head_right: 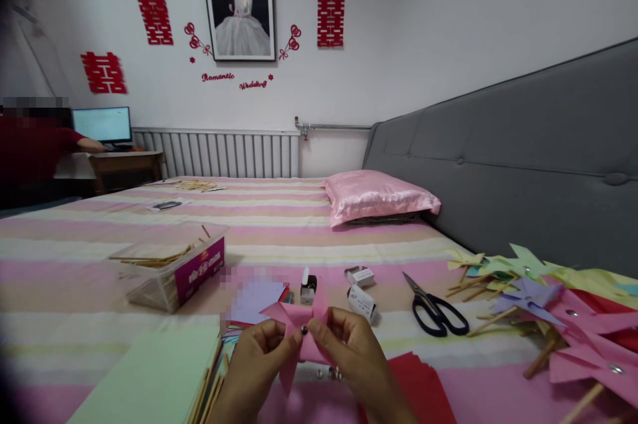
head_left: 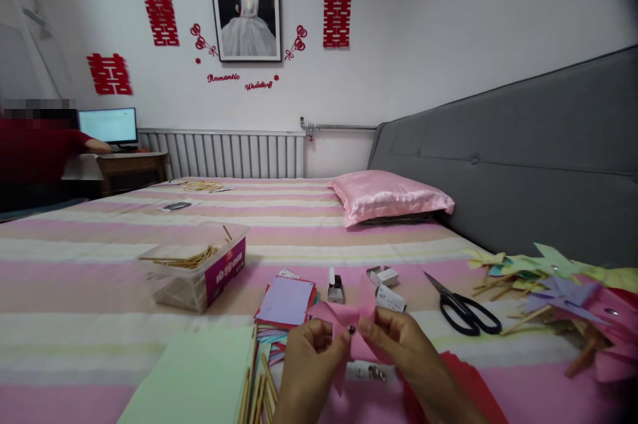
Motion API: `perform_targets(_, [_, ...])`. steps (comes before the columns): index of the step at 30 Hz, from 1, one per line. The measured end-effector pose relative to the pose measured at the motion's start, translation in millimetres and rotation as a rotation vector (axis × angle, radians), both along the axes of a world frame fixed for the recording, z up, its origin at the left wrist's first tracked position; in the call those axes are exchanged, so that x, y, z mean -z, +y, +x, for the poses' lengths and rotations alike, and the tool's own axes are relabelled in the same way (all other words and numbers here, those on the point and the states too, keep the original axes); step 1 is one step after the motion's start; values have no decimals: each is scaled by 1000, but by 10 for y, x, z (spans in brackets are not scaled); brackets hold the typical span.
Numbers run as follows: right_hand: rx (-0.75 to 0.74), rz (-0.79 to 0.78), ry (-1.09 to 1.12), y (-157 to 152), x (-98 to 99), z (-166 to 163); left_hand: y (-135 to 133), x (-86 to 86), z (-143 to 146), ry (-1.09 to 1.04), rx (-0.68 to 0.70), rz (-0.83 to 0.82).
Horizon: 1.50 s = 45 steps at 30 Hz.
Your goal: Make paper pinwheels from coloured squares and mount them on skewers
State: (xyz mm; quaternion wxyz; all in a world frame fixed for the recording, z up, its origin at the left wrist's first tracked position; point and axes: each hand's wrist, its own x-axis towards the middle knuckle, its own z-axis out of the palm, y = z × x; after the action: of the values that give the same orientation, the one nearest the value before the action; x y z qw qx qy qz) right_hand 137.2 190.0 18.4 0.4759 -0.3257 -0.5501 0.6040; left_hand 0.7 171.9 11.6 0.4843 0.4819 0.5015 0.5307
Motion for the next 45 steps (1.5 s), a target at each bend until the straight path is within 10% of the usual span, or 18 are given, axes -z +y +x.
perform_targets(10, [80, -7, -13, 7, 56, 2, -105, -210, -196, 170, 156, 33])
perform_targets(18, [71, -147, 24, -42, 1, 8, -334, -399, -756, 1360, -138, -281])
perform_targets(28, [10, -158, 46, -44, 25, 8, -325, -258, -296, 1435, 2, -372])
perform_targets(45, [38, -147, 12, -29, 42, 18, -325, -231, -483, 1419, 27, -346])
